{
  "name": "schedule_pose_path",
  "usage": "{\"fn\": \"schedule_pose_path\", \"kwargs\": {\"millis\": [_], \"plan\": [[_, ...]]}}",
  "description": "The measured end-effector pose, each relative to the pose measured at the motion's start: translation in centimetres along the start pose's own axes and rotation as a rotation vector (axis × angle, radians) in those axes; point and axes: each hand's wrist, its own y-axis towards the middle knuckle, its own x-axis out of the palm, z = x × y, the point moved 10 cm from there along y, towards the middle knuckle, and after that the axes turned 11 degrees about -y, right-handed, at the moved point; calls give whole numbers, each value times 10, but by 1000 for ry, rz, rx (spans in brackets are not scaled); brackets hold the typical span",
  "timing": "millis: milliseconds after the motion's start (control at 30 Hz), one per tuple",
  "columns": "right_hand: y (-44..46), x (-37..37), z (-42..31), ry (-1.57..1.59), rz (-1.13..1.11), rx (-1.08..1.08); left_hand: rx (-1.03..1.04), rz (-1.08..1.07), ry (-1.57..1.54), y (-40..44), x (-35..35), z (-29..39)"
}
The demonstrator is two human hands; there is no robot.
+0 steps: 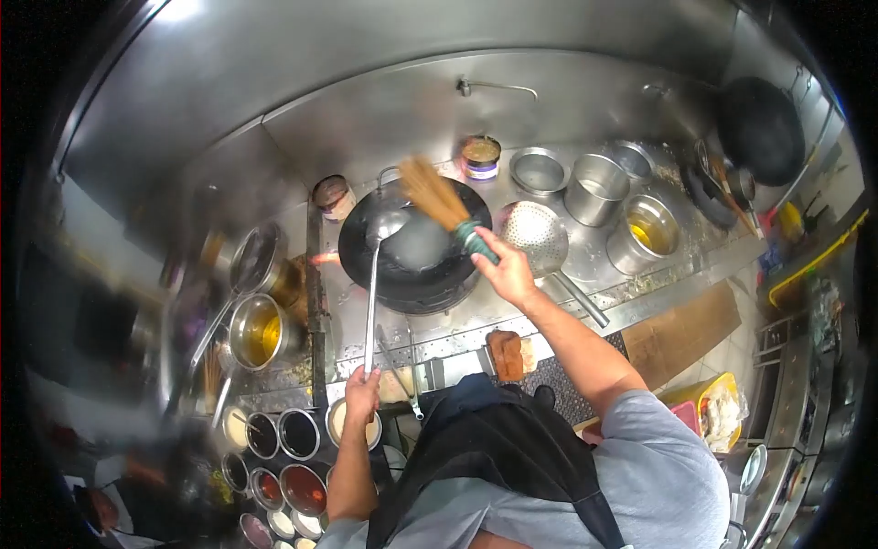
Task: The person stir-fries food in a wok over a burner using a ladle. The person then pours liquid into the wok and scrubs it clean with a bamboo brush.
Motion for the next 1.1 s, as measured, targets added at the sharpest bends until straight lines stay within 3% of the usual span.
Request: {"fn": "schedule_pose_path", "kwargs": {"millis": [33,67,133,200,267,367,433,467,667,800,867,1033,1100], "plan": [[2,11,12,-148,-164,44,-14,-14,-1,-4,15,4],[2,22,40,-152,-316,266,-13,-28,10,-11,30,8],[2,-4,68,-185,-376,416,-52,-57,-81,-23,66,28],[-16,-38,98,-89,-312,464,-34,-33,-9,-29,104,61],[-52,-70,131,8,-280,516,233,-108,161,-25,154,113],[-90,-141,166,219,-49,539,441,-227,167,7,259,192],[-129,-185,196,384,63,781,485,-236,258,25,339,248],[-145,-207,210,369,116,781,586,-277,207,37,379,274],[-234,-322,257,346,403,918,552,-461,264,145,552,350],[-266,-360,269,306,451,940,146,-465,328,143,539,338],[-269,-375,268,294,457,934,107,-539,336,124,504,338],[-258,-386,271,431,414,930,258,-395,430,35,429,323],[-245,-385,274,438,310,926,457,-255,667,4,404,332]]}}
